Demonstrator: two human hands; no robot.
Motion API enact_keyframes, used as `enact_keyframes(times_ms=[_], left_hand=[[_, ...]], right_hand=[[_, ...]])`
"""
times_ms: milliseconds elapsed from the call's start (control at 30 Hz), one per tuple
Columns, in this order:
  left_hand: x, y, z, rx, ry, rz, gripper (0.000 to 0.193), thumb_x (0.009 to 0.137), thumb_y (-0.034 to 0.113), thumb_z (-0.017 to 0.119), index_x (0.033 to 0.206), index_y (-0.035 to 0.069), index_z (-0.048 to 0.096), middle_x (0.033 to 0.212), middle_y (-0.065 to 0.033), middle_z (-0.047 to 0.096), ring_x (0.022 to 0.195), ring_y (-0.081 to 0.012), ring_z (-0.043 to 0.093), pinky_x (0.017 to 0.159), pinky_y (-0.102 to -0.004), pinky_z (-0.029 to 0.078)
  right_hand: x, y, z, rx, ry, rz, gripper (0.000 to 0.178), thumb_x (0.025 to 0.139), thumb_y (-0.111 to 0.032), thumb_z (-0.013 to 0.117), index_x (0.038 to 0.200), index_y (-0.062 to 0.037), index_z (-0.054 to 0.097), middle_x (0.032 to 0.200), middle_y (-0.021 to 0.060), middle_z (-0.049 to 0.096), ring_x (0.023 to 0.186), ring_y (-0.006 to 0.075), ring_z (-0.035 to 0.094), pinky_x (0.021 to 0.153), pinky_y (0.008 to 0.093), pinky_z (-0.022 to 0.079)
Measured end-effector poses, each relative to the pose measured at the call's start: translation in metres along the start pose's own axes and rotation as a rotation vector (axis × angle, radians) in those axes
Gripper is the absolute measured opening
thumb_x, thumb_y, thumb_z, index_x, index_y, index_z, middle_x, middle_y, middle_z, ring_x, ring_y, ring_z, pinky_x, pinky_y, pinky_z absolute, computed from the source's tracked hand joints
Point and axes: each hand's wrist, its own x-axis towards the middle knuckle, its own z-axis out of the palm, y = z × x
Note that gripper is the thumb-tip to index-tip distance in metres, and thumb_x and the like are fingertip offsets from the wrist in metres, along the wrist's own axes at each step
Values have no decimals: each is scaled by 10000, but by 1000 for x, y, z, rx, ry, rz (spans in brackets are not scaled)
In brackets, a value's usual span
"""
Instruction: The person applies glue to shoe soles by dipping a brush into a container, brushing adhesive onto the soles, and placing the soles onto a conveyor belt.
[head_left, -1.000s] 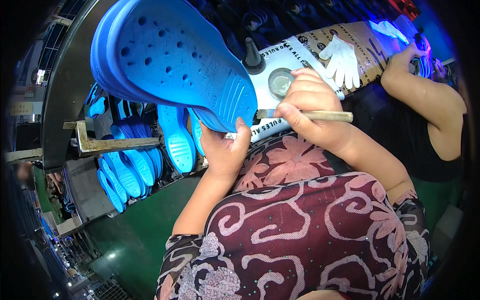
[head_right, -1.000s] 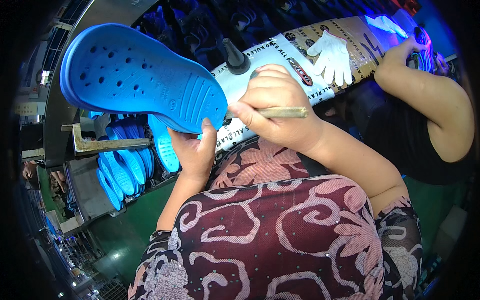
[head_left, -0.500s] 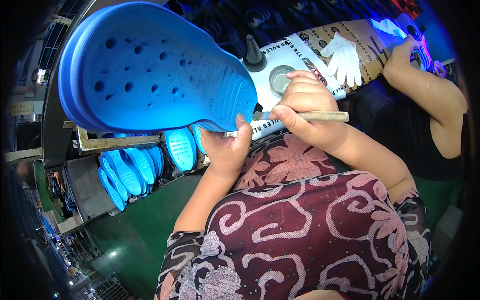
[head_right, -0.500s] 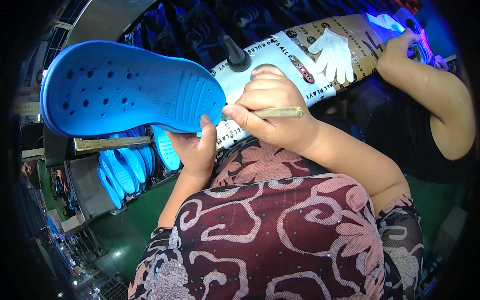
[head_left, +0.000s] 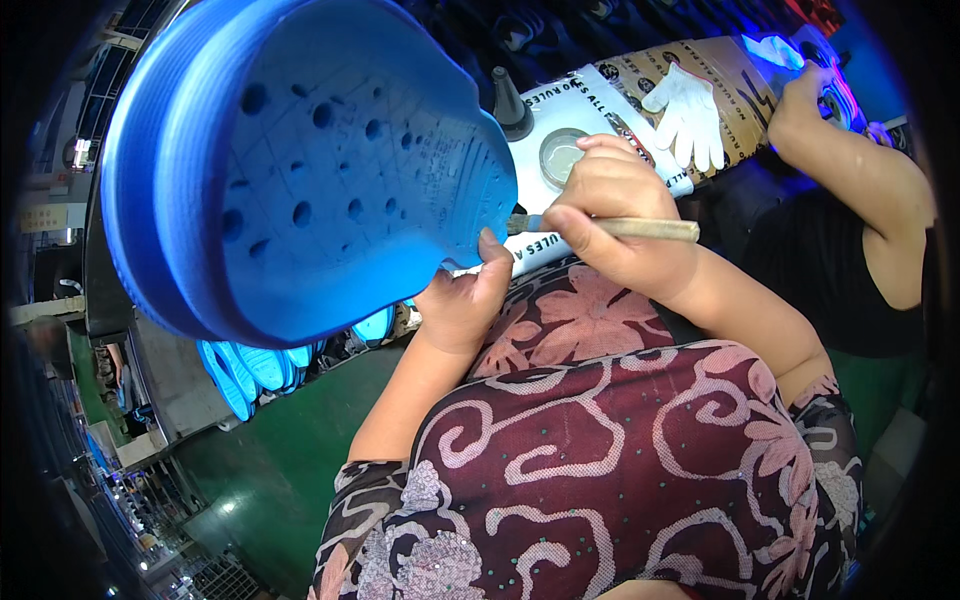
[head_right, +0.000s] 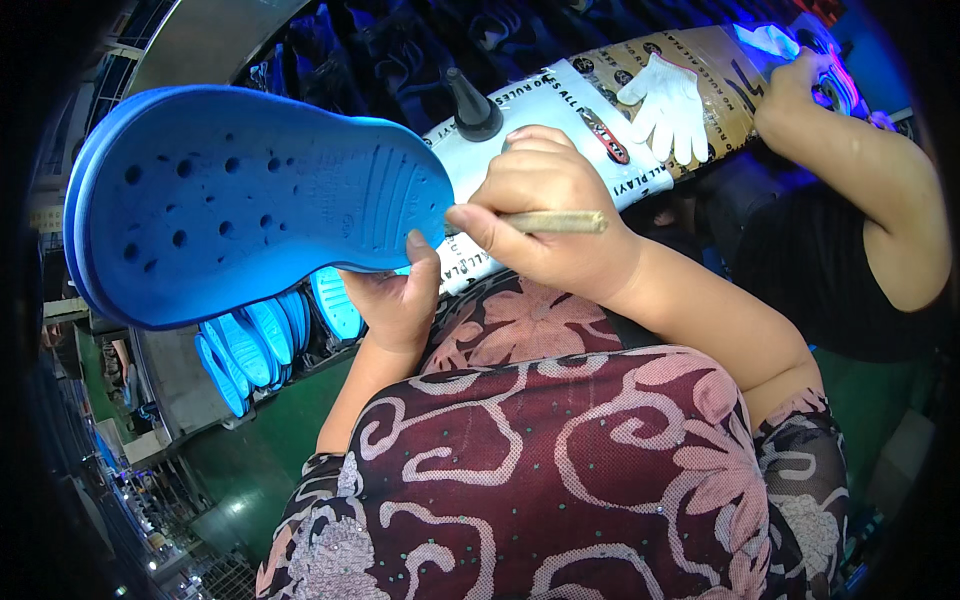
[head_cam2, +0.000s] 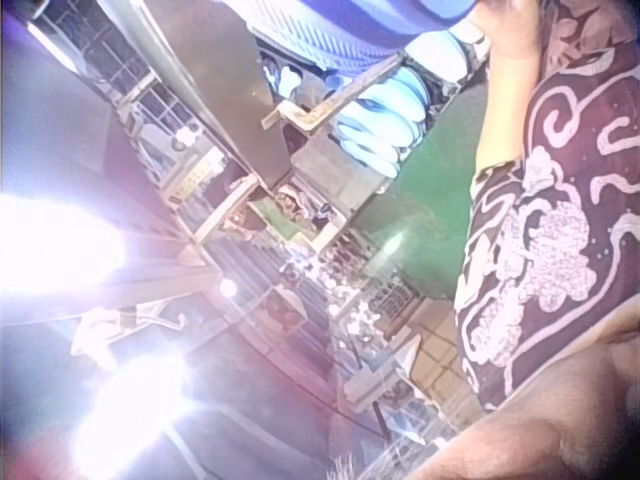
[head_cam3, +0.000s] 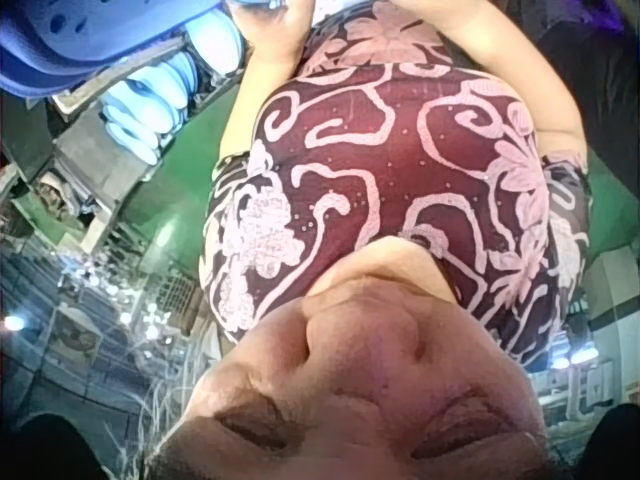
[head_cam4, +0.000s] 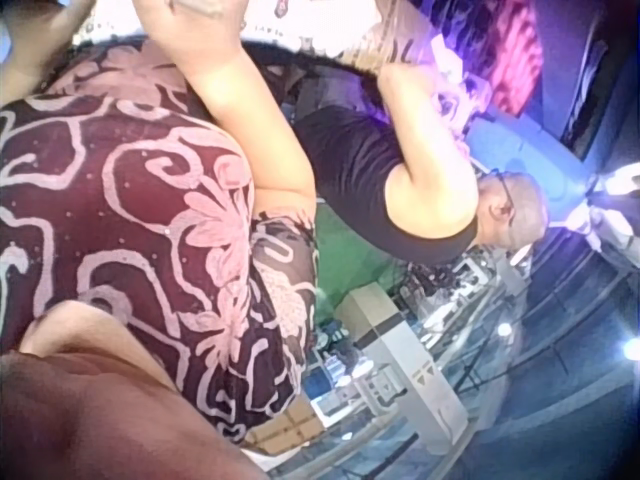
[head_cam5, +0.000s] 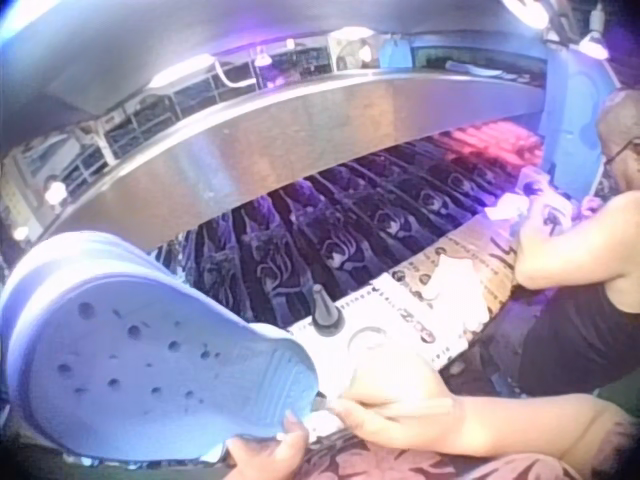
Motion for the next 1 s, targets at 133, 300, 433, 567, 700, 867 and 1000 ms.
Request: enact_keyframes(times_ms=[133,300,433,567,700,867,1000], left_hand=[[2,-4,-1,59,-10,72,348,682,-64,628,1020,-32,549,932,-117,614,803,-201,604,727,-299,485],[7,-2,-6,142,-168,111,538,766,-98,575,1238,15,342,1098,-111,524,956,-176,549,877,-308,432],[31,30,-6,-65,-29,-176,463,755,-47,615,1180,-42,430,1062,-123,554,982,-165,532,891,-305,408],[63,77,-22,-330,-187,-517,667,769,-3,609,1337,-38,262,1257,-174,465,1174,-272,475,1033,-411,331],[98,122,3,-634,-631,-917,830,692,155,704,1318,-110,228,985,-232,586,493,-188,606,339,-235,473],[176,133,150,-770,-1102,-798,771,712,210,730,1327,-40,338,976,-134,600,532,-126,589,399,-210,472],[299,134,297,-1116,-661,-967,503,884,177,612,1302,3,394,1066,-189,608,847,-253,661,687,-275,590]], right_hand=[[-2,-5,-3,-159,-73,-61,150,745,-168,686,637,-76,637,605,33,564,597,204,526,799,369,421],[1,-9,-21,-197,-61,-67,155,753,-160,670,631,-81,617,614,32,550,598,208,518,825,378,418],[-7,4,-46,-189,47,-65,192,794,-116,622,611,-69,589,591,63,524,570,243,484,672,368,387],[-27,21,-58,-141,227,35,215,808,-78,607,596,-61,583,582,75,530,556,257,469,605,363,361],[-51,30,-75,-163,280,113,217,812,-84,614,596,-64,596,577,76,540,571,262,506,609,353,374],[-80,40,-108,-144,338,325,272,856,-151,587,597,-72,618,568,64,573,610,269,557,687,359,424],[-81,44,-111,-81,341,337,275,865,-160,585,615,-64,644,586,96,593,592,275,568,651,370,438]])
